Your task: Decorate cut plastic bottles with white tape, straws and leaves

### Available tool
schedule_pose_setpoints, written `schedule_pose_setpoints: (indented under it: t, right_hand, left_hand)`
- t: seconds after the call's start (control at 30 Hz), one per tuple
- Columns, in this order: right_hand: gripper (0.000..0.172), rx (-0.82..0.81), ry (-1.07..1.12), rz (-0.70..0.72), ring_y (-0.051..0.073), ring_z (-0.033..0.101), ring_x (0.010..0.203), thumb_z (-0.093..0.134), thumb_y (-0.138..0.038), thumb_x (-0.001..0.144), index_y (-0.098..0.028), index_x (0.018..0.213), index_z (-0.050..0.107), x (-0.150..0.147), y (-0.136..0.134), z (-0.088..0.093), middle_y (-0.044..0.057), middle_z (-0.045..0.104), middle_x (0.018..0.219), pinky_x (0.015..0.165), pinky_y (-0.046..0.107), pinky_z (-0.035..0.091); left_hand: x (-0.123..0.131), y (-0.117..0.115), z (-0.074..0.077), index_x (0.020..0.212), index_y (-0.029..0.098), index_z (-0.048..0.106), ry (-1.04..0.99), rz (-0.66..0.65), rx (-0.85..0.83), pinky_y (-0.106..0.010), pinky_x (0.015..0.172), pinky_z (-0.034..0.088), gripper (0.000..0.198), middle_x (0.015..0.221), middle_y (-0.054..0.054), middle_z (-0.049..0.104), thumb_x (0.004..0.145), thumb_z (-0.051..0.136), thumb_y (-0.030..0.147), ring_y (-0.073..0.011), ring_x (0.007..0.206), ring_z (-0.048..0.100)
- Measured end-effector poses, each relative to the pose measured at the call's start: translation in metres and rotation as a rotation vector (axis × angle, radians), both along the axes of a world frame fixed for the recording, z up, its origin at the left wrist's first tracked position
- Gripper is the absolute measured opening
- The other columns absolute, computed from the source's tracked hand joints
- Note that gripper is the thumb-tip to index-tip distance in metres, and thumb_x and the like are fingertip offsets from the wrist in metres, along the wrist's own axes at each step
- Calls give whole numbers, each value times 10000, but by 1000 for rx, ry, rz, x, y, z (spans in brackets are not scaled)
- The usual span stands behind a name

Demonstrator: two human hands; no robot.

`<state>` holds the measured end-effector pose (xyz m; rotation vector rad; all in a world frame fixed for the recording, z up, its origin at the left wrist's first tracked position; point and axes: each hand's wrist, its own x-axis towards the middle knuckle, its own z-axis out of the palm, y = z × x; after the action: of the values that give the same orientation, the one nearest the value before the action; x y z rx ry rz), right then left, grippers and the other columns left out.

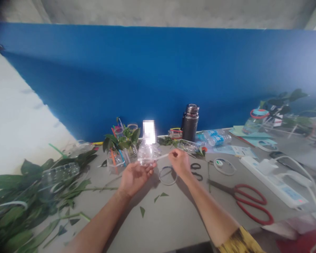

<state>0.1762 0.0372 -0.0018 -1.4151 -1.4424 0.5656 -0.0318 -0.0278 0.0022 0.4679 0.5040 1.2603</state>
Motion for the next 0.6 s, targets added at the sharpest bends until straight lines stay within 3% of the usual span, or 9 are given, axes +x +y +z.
schedule_pose_setpoints:
  t: [0.17, 0.33, 0.43, 0.53, 0.6]
  right_hand:
    - [229, -17, -41, -67, 194, 592, 612, 554, -384, 699, -234, 622, 708, 9, 11, -6, 11, 674, 588, 617, 284, 426]
    - [243, 12, -76, -126, 211, 609, 637, 555, -397, 716, -244, 655, 734, 14, 16, -10, 17, 692, 620, 622, 293, 425]
    - [253, 21, -74, -168, 221, 625, 654, 561, -397, 718, -248, 689, 764, 22, 22, -10, 29, 735, 674, 637, 303, 444]
    - [264, 30, -52, -195, 235, 654, 712, 576, -414, 722, -237, 707, 771, 30, 28, -9, 52, 764, 729, 693, 318, 481]
    - [276, 34, -35, -205, 242, 664, 746, 581, -430, 727, -225, 714, 764, 34, 30, -8, 66, 769, 754, 725, 327, 491]
  left_hand:
    - [0, -5, 4, 1008, 152, 747, -41, -56, 34, -349, 716, 540, 283, 1050, -129, 781, 754, 725, 273, -257, 854, 728]
    - [-4, -3, 2, 1054, 142, 744, -2, -105, 19, -321, 664, 534, 327, 985, -132, 764, 794, 721, 339, -222, 776, 699]
    - [-7, -3, -3, 1011, 122, 751, 38, -269, -2, -290, 595, 531, 328, 899, -134, 764, 827, 720, 392, -197, 671, 685]
    - [-7, -8, -15, 938, 99, 769, 158, -537, -15, -272, 477, 481, 381, 735, -132, 741, 873, 705, 469, -204, 532, 663]
    - [-6, -14, -26, 869, 95, 776, 242, -581, -7, -284, 417, 448, 376, 621, -130, 704, 887, 721, 467, -225, 445, 635]
